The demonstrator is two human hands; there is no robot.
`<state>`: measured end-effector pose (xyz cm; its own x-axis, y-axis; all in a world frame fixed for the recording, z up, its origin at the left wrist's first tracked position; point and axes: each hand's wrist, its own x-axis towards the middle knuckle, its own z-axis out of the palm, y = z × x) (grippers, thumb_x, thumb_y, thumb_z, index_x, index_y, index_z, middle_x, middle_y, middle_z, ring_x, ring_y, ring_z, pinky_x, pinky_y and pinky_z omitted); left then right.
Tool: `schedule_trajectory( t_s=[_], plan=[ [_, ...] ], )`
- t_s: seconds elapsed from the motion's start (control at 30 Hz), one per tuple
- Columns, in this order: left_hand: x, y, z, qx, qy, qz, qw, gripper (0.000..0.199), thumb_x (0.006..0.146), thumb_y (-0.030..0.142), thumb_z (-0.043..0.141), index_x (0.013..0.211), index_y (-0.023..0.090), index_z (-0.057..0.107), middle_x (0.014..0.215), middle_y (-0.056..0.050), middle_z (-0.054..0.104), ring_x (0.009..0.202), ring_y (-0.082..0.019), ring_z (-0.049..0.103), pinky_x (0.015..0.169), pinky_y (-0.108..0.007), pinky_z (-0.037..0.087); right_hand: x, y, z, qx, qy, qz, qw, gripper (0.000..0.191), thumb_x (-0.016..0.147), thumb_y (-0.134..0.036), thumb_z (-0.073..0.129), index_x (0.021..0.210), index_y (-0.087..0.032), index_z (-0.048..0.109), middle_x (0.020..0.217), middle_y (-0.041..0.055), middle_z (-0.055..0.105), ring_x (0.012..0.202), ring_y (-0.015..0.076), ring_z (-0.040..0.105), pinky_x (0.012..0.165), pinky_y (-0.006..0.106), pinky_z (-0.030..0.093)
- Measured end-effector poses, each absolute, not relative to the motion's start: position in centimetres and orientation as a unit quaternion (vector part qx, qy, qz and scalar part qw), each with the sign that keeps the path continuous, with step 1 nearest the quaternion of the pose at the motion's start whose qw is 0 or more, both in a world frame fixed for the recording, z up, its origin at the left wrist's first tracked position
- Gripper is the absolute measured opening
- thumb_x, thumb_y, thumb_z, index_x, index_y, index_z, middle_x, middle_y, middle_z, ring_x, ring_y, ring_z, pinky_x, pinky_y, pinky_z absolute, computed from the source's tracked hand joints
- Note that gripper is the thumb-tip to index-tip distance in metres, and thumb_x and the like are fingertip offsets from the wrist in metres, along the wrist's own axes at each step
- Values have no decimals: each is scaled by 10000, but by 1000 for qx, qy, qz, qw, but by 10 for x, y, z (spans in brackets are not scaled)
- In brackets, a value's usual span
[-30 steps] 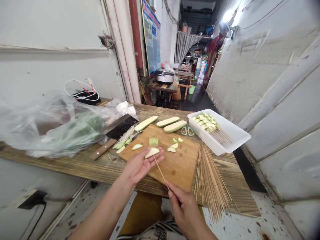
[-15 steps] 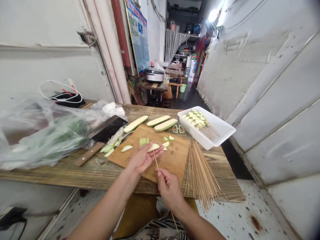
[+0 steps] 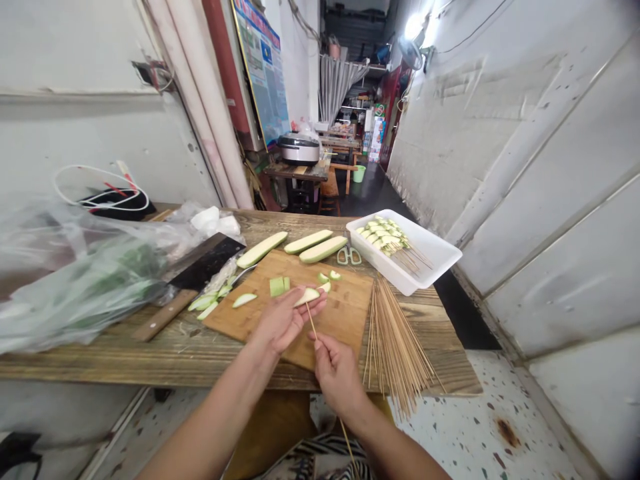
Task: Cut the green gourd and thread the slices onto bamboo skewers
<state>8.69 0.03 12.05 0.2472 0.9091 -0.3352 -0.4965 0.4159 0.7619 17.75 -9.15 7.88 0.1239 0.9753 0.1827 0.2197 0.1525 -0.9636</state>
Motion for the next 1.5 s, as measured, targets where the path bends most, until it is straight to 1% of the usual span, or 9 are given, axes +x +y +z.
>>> schedule_trajectory(
  t_s=[0.17,0.6,0.8,0.9,1.07,1.17,1.33,1.43,1.5],
  plan=[
    [90,-3,120,261,386,468,751,159,834,91,461,824,55,616,872,-159,694,858,-210,664,804,-317,533,179,-92,79,-549,-544,374,513,374,861,-279,387,1000,-73,667,494,-32,406,438,110,338,393,202,282],
    [95,-9,116,237,392,461,760,179,852,124,451,889,60,614,874,-150,696,849,-189,664,789,-278,537,179,-89,76,-535,-531,380,536,369,886,-297,380,978,-110,684,412,-58,348,410,113,368,393,190,299],
    [92,-10,116,257,353,480,761,182,845,115,466,896,69,635,971,-134,684,896,-177,651,867,-275,508,183,-88,75,-541,-563,348,520,329,880,-248,388,958,-117,678,538,-16,506,472,113,434,460,200,351],
    [91,-9,112,275,345,496,748,162,818,63,491,869,79,644,974,-116,686,933,-171,640,915,-270,479,186,-87,80,-584,-627,253,449,308,874,-183,368,937,-143,666,626,23,615,513,134,517,524,218,396],
    [93,-8,108,251,360,486,755,185,851,107,458,880,78,638,961,-130,687,934,-180,642,872,-275,502,189,-80,89,-636,-649,176,379,234,841,-199,449,994,-156,620,703,64,677,574,190,607,568,253,429],
    [95,-11,112,246,349,500,753,209,866,136,440,895,78,638,964,-129,686,944,-182,638,850,-262,511,186,-80,89,-643,-651,157,372,306,888,-221,380,1102,-142,584,745,95,691,629,222,643,602,287,460],
    [93,-22,124,279,332,516,739,137,808,147,550,890,103,651,990,-102,682,1016,-195,606,911,-267,479,184,-91,91,-616,-668,120,399,383,911,-216,323,1169,-93,578,743,141,688,649,240,657,641,325,499],
    [91,-26,127,279,330,522,735,137,801,166,566,892,114,653,1006,-99,678,1052,-206,587,953,-295,453,185,-94,93,-577,-655,172,458,340,907,-217,354,1074,-131,637,754,101,673,622,191,622,633,287,493],
    [89,-27,126,279,329,529,731,139,801,176,566,892,119,655,1016,-96,676,1065,-208,580,966,-303,443,186,-93,92,-558,-618,239,499,318,907,-258,391,1033,-148,661,672,52,627,525,143,544,530,238,454]
  ],
)
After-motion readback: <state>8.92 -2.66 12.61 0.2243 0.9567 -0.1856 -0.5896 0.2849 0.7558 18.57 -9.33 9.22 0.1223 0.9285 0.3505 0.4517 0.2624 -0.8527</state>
